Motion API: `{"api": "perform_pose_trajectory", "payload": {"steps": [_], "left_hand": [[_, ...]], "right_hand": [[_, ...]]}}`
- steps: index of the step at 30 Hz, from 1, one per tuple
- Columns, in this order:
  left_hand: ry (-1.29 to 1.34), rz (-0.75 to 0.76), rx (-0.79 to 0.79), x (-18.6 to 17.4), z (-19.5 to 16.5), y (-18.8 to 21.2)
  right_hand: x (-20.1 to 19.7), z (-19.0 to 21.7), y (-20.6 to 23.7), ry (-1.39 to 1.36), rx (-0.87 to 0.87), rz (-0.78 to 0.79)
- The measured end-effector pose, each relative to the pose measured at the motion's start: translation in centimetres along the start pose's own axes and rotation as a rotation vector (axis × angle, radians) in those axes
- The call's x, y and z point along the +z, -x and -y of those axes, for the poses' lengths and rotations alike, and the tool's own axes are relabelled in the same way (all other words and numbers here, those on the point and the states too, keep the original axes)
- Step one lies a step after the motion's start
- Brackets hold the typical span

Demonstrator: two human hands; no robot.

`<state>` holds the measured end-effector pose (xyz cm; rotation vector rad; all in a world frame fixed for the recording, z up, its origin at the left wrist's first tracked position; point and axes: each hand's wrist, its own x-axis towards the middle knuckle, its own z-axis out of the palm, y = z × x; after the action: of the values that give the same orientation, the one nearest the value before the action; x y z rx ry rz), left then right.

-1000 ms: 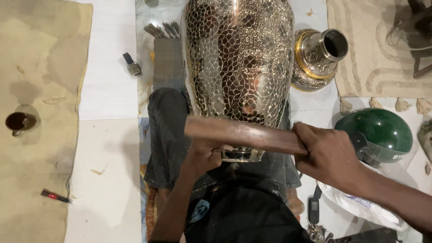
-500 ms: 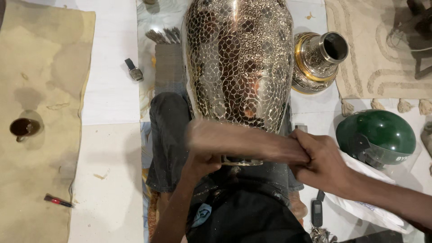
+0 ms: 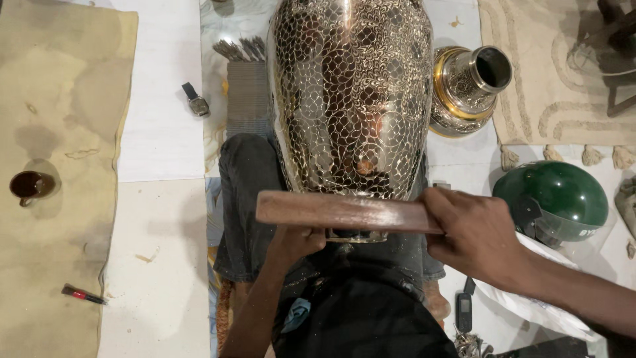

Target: The person sits on the floor with a large engraved brass vase held between the legs and hammers a small punch against the vase surface using a wooden mallet, working the decorative pattern. The person repositions the punch on the vase repeatedly and continues hammering across the surface.

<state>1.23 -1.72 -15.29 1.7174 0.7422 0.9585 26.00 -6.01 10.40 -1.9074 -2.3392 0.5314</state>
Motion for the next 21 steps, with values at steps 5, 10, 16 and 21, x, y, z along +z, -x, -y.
{"api": "perform_pose_trajectory", "payload": {"steps": [5, 10, 16, 21], "left_hand": [[-0.014, -0.183, 0.275, 0.1, 0.1, 0.4], [0.119, -0.067, 0.173, 0.4, 0.6, 0.3], [0.050, -0.113, 0.281, -0.3, 0.1, -0.5], [0.797, -0.005, -0.036, -0.2, 0.4, 0.6]], "right_hand": [[0.0, -0.3, 0.1, -0.190, 0.069, 0.024], [0.3, -0.7, -0.1, -0.109, -0.036, -0.014], [0.6, -0.2, 0.0, -0.377, 0.060, -0.028], [0.3, 0.2, 0.5, -0.235, 0.030, -0.075]]}}
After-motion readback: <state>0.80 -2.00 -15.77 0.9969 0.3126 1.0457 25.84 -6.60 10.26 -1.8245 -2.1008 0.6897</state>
